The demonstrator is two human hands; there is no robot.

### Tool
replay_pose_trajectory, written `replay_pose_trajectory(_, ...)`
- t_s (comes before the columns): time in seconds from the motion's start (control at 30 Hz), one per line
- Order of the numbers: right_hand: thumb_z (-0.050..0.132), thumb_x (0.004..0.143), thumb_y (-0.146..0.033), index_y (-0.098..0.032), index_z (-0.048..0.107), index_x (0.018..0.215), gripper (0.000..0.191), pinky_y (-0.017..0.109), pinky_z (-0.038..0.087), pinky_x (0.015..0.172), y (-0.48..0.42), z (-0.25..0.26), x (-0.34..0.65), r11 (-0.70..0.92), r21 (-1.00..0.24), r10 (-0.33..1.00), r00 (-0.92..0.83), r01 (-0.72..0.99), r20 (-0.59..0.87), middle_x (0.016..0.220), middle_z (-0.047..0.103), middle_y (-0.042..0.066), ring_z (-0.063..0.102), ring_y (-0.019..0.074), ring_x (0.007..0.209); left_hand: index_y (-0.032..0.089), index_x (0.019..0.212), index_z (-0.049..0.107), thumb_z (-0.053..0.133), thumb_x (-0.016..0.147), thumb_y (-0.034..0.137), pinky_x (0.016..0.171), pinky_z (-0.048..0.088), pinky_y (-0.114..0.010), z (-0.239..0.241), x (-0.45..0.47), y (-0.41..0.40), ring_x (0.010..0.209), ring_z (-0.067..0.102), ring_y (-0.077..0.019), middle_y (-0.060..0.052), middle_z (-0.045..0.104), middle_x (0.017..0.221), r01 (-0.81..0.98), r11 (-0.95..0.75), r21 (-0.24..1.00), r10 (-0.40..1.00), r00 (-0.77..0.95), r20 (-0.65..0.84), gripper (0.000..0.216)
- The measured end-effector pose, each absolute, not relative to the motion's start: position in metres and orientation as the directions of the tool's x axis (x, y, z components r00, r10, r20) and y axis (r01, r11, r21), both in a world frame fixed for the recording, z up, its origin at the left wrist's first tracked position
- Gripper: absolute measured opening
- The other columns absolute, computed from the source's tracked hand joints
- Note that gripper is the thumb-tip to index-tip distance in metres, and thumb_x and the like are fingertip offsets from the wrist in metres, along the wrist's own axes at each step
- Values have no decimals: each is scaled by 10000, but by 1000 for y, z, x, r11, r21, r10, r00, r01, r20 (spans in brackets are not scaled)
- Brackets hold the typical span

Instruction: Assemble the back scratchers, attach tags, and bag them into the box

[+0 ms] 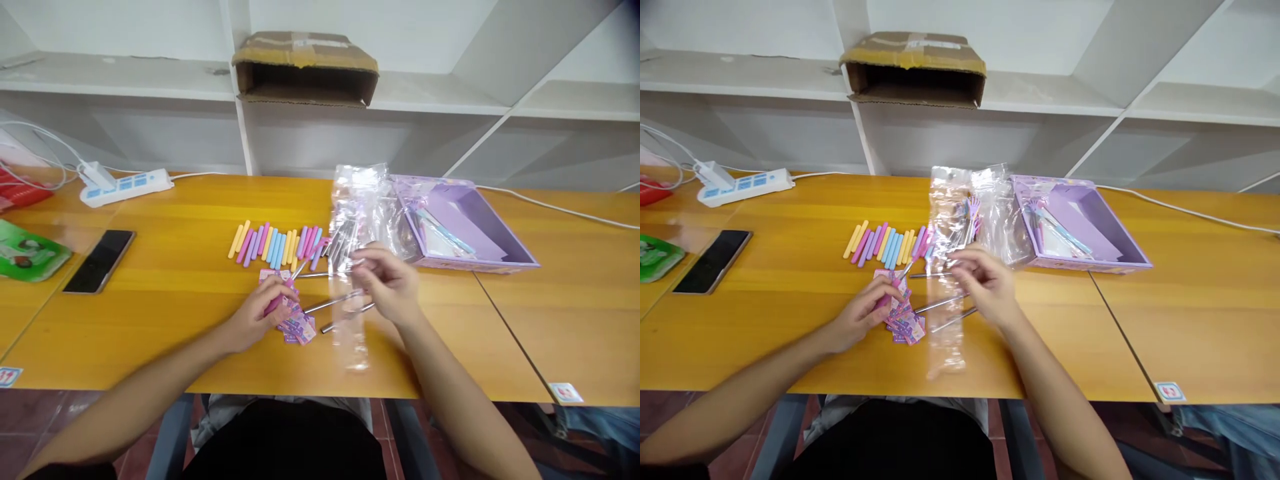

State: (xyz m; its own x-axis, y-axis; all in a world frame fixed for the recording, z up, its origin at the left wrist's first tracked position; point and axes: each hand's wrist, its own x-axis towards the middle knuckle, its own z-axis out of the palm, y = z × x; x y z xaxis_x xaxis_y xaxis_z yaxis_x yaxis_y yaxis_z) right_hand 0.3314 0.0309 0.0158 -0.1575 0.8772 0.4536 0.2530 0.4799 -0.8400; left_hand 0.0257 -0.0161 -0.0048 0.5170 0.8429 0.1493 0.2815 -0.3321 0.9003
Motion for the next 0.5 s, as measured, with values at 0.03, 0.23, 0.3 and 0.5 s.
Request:
replay_pose_trajectory(0.03,702,1054,-454,-269,757,1260,283,316,565,571,27,14,322,499,-833,859,-259,237,441,1061,691,69,629,147,678,229,1243,734,467,1079,754,1065,516,-423,-5,27,-17,1137,617,-275,-114,618,1234,259,-321,911,817,562,128,612)
replay_pose_trajectory(0.23,674,1088,-336,-294,639,1517,432,450,645,947,14,6,296,600,-791,710,-535,121,458,1431,665,133,707,152,841,212,1070,797,545,1085,678,1064,530,-432,-7,31,-19,1117,651,-271,-112,677,1206,245,-238,940,819,571,59,530)
replay_pose_trajectory(0.3,613,1120,-348,-281,672,1393,288,368,652,789,13,1,295,534,-845,772,-419,19,478,1366,686,117,680,118,740,199,1013,798,578,1077,659,1044,534,-416,-7,30,-17,1055,654,-248,-101,673,1136,228,-208,951,853,518,63,515)
replay_pose_trajectory(0.5,813,987,-470,-241,631,1238,385,222,535,543,16,-13,276,71,-987,890,-438,-146,129,1039,734,22,623,91,632,197,973,833,689,1025,633,1108,500,-425,-6,28,-16,1090,647,-249,-88,667,1114,220,-175,960,870,491,46,462)
